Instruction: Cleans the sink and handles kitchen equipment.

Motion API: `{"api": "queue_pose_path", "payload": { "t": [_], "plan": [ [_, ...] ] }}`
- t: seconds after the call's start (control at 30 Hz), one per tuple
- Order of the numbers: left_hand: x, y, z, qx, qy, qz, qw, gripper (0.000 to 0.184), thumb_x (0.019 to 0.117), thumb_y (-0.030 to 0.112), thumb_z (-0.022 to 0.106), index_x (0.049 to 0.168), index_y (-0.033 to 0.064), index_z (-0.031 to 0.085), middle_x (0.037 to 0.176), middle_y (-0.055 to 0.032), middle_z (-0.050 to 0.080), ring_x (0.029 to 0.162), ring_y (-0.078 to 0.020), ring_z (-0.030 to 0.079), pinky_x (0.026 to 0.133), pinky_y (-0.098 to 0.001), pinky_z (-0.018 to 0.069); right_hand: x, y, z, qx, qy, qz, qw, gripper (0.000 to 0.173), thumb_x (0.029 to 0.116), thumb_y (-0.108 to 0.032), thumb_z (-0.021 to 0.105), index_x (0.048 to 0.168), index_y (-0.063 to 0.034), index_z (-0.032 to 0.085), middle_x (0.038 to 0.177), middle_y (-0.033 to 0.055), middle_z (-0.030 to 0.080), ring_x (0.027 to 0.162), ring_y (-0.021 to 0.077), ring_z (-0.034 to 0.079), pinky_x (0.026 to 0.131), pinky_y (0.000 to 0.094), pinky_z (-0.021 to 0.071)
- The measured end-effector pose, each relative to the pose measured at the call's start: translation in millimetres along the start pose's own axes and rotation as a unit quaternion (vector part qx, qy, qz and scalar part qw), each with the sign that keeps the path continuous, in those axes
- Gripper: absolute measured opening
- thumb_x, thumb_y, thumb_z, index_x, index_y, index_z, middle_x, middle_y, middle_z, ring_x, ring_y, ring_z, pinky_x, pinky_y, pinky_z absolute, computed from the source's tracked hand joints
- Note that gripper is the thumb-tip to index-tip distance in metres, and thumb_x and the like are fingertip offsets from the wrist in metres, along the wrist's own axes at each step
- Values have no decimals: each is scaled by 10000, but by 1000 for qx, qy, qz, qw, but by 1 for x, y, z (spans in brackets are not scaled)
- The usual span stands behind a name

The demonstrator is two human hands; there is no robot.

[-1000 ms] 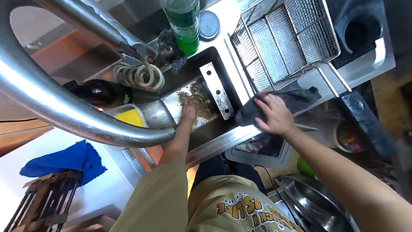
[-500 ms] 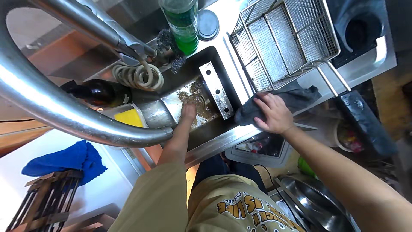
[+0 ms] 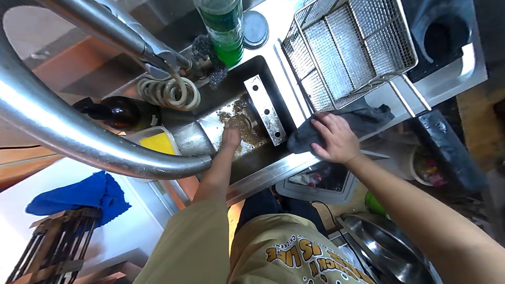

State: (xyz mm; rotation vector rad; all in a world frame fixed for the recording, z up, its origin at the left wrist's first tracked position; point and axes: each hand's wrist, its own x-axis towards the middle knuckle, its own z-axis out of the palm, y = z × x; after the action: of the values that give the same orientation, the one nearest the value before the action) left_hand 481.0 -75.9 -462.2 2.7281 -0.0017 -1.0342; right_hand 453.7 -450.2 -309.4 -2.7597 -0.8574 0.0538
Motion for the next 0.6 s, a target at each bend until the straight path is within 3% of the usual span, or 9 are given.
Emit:
{"api": "queue_pose_path", "payload": {
  "t": [0.17,0.37,0.6],
  "plan": [
    [0,1,2,12,-5,1,1000,265,990,162,601,1197,31,703,1318,-171,651,1374,-411,480,1096,-559,446,0,-1,-1,1,2,0,1000,724,960,-556,390,1459,-56,552,1551,174,501,1438,352,472,1190,521,355],
    [0,5,-1,21,-26,-4,999,310,981,154,600,1254,31,682,1354,-175,630,1383,-400,471,1139,-547,403,0,-1,-2,1,-6,2,1000,733,967,-561,382,1468,-51,544,1555,179,495,1436,357,473,1190,526,355],
    [1,7,-8,20,-30,13,999,305,971,125,612,1249,21,680,1346,-196,631,1325,-397,536,1142,-560,392,1,-1,-2,3,-5,2,1000,739,967,-569,371,1460,-49,551,1546,183,502,1429,364,479,1185,528,358]
  ]
}}
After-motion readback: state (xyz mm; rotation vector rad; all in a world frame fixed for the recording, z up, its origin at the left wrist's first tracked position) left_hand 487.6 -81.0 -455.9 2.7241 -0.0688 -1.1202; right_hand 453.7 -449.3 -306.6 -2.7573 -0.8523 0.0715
